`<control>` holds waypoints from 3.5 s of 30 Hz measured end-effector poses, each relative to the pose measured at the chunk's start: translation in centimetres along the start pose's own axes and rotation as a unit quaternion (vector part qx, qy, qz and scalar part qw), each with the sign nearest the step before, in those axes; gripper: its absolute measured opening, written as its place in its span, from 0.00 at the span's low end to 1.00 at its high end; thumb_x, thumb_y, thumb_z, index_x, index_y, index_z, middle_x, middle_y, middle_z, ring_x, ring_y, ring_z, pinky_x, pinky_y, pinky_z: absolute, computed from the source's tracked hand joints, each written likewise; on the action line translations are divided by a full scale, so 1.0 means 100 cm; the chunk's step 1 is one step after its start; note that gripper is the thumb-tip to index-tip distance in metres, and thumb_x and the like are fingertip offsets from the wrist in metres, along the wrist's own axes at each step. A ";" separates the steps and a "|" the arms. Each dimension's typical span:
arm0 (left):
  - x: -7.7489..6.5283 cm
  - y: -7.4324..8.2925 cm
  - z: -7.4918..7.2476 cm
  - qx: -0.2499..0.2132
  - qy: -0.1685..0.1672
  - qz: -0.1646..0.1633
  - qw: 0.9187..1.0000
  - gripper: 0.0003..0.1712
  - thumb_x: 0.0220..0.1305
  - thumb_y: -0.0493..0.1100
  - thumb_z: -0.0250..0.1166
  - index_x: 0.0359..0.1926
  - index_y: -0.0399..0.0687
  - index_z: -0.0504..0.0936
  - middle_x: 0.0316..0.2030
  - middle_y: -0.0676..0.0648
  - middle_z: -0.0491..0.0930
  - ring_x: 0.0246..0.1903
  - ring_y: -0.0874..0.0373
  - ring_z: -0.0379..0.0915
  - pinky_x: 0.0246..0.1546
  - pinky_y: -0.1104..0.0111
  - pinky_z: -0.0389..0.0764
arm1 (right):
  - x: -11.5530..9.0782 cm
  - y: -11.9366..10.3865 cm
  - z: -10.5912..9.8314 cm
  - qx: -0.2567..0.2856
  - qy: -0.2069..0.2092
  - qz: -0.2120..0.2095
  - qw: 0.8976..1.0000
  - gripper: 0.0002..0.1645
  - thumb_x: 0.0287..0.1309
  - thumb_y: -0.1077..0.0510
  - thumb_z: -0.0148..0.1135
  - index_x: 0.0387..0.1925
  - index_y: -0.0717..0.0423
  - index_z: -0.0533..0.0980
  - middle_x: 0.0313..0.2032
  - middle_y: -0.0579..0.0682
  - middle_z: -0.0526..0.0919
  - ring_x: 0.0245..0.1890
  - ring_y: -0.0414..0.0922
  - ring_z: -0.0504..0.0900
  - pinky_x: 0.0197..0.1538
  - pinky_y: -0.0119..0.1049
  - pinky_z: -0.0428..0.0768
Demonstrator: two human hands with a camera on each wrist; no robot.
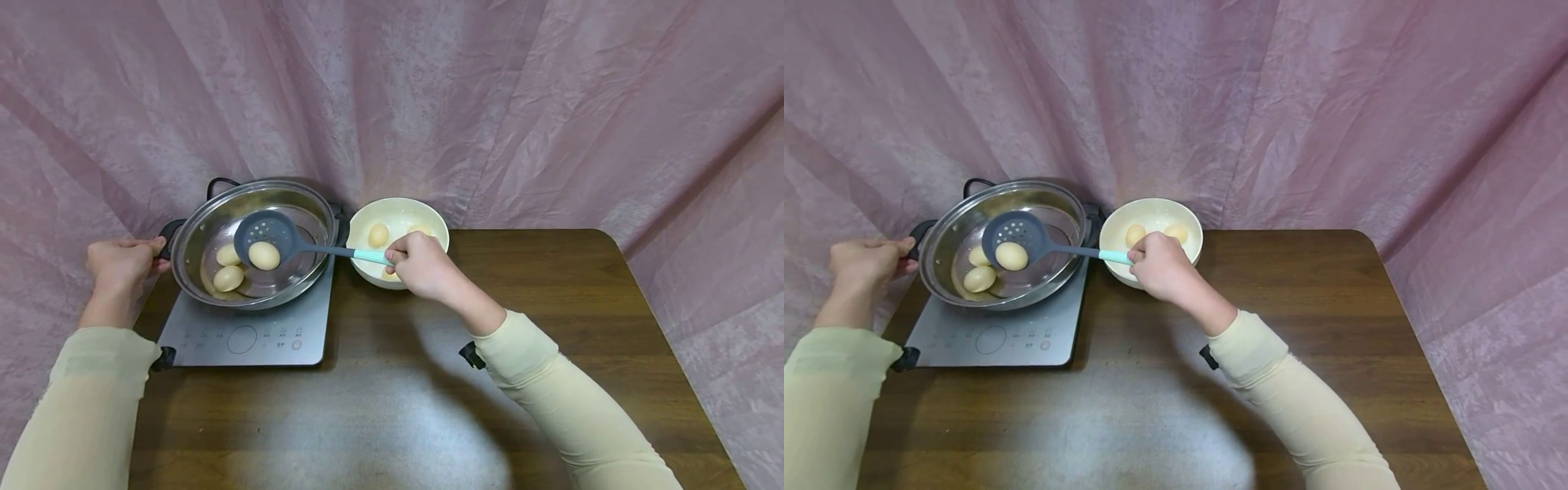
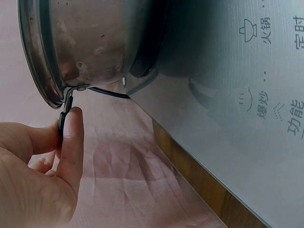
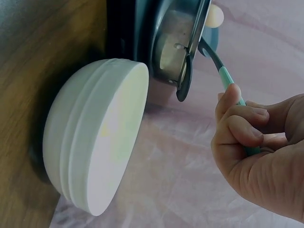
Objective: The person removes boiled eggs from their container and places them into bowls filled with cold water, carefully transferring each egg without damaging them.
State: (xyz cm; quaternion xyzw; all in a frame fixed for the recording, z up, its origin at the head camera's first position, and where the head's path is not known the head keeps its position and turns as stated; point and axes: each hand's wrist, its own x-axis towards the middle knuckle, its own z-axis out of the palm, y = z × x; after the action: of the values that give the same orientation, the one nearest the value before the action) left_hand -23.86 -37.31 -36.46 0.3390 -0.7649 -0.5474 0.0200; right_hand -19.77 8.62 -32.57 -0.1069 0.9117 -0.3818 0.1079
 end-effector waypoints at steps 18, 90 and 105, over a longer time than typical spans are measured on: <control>-0.001 0.000 0.000 -0.007 0.000 0.000 1.000 0.09 0.55 0.47 0.68 0.20 0.60 0.81 0.16 0.61 0.77 0.16 0.61 0.80 0.22 0.70 0.85 | -0.007 0.013 -0.030 0.006 0.022 0.028 0.999 0.15 0.67 0.55 0.50 0.38 0.56 0.82 0.29 0.47 0.85 0.21 0.40 0.66 0.21 0.28 0.65; -0.003 -0.002 0.000 0.000 0.001 0.012 1.000 0.13 0.57 0.46 0.66 0.17 0.64 0.80 0.14 0.63 0.77 0.15 0.63 0.80 0.21 0.71 0.84 | -0.037 0.122 -0.058 -0.047 0.103 0.110 0.987 0.16 0.69 0.53 0.47 0.37 0.54 0.80 0.34 0.51 0.84 0.22 0.44 0.65 0.23 0.32 0.67; -0.004 -0.002 0.001 -0.001 0.003 0.011 1.000 0.12 0.57 0.46 0.67 0.18 0.63 0.80 0.15 0.62 0.77 0.15 0.63 0.80 0.21 0.71 0.85 | -0.035 0.125 -0.045 -0.091 0.123 0.082 0.985 0.15 0.67 0.56 0.48 0.33 0.54 0.80 0.28 0.51 0.83 0.23 0.45 0.71 0.24 0.32 0.70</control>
State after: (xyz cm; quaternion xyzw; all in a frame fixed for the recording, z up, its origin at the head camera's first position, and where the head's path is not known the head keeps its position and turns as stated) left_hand -23.52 -37.05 -36.49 0.3317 -0.7683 -0.5467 0.0286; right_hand -19.12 21.16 -38.10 0.0065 0.9547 -0.2970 0.0151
